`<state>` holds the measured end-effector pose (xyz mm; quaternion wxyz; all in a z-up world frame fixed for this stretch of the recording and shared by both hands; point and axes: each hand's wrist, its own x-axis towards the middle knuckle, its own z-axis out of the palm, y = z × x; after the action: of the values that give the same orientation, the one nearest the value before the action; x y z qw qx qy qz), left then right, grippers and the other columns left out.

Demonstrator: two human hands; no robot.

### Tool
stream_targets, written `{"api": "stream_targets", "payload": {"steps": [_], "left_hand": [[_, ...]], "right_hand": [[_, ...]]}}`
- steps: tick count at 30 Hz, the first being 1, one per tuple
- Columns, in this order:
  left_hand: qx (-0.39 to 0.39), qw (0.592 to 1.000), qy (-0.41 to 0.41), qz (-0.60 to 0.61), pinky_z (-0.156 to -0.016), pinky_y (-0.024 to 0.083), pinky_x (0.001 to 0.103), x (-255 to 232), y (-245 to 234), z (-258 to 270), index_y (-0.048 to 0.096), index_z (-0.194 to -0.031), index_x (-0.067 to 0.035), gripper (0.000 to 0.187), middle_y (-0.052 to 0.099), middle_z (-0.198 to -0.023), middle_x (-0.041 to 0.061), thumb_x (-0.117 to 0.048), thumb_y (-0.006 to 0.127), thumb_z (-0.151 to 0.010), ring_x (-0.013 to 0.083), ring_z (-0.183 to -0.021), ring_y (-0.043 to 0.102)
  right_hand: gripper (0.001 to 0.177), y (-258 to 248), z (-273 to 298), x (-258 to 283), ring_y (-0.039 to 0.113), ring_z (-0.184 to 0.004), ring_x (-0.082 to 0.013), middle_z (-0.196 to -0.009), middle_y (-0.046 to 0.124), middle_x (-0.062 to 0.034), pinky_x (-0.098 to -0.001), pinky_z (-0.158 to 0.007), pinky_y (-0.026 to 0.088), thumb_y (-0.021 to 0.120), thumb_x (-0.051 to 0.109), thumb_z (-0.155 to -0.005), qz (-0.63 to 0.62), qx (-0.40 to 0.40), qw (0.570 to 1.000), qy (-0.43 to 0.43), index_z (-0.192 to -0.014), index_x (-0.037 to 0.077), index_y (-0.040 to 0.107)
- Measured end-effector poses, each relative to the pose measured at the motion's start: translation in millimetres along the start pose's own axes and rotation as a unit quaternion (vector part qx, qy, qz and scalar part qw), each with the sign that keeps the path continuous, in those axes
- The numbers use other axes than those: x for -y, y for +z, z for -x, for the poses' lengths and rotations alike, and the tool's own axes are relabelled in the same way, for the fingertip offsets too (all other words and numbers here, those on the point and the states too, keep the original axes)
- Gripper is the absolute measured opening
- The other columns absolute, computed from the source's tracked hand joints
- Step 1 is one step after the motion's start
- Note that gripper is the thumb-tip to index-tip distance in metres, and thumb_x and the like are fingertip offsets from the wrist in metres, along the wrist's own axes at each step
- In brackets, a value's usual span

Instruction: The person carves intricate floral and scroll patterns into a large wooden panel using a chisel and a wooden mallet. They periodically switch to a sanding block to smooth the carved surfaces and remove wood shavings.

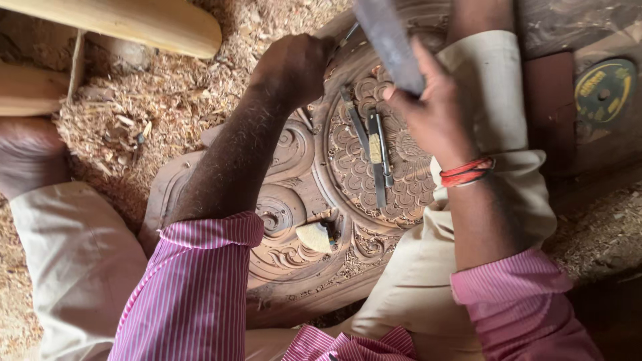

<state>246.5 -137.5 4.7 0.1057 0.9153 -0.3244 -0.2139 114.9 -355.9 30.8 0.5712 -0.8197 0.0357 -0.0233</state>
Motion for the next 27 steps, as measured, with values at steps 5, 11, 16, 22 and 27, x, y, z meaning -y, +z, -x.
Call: {"api": "stream_targets", "payload": {"steps": [5, 11, 16, 22, 27], "left_hand": [[-0.027, 0.999, -0.03, 0.012, -0.044, 0.058, 0.033, 2, 3, -5, 0.068, -0.119, -0.002, 0.025, 0.072, -0.081, 0.019, 0.001, 0.062, -0.094, 0.0206, -0.054, 0.066], [0.009, 0.999, -0.039, -0.001, -0.044, 0.058, 0.034, 6, 2, -4, 0.063, -0.13, -0.002, 0.039, 0.07, -0.073, 0.019, 0.004, 0.06, -0.092, 0.0221, -0.052, 0.066], [0.009, 0.999, -0.037, 0.012, -0.051, 0.059, 0.037, 5, -1, -4, 0.063, -0.129, -0.003, 0.037, 0.07, -0.076, 0.018, -0.001, 0.064, -0.092, 0.0228, -0.056, 0.066], [-0.002, 0.999, -0.03, 0.03, -0.052, 0.058, 0.036, 6, -1, 3, 0.064, -0.121, -0.001, 0.031, 0.07, -0.078, 0.017, -0.003, 0.068, -0.09, 0.0231, -0.057, 0.066], [-0.003, 0.999, -0.049, 0.019, -0.047, 0.059, 0.036, 8, 3, -3, 0.064, -0.12, 0.001, 0.032, 0.07, -0.075, 0.018, 0.003, 0.065, -0.089, 0.0235, -0.055, 0.067]], "right_hand": [[0.067, 1, -8, 6, 0.068, -0.107, -0.0079, -0.129, 0.07, -0.0031, -0.0253, -0.099, 0.058, 0.073, 0.006, -0.099, -0.172, -0.086, 0.981, 0.038, -0.156, 0.002, 0.038], [0.063, -13, -7, 7, 0.062, -0.117, -0.0133, -0.131, 0.066, -0.0082, -0.0307, -0.102, 0.052, 0.073, -0.002, -0.096, 0.01, 0.052, 0.998, -0.036, -0.153, 0.0, 0.045], [0.069, -9, -10, -5, 0.066, -0.108, -0.011, -0.129, 0.072, -0.0046, -0.028, -0.099, 0.057, 0.074, 0.003, -0.103, -0.039, -0.061, 0.997, 0.018, -0.164, 0.002, 0.04], [0.07, -11, -6, -14, 0.062, -0.126, -0.0159, -0.141, 0.064, -0.01, -0.0319, -0.109, 0.051, 0.078, 0.001, -0.098, 0.003, 0.034, 0.999, -0.022, -0.158, -0.003, 0.041], [0.068, -5, -13, -10, 0.067, -0.118, -0.0141, -0.133, 0.068, -0.0094, -0.031, -0.108, 0.054, 0.078, 0.003, -0.1, 0.021, -0.021, 1.0, -0.006, -0.158, -0.001, 0.042]]}}
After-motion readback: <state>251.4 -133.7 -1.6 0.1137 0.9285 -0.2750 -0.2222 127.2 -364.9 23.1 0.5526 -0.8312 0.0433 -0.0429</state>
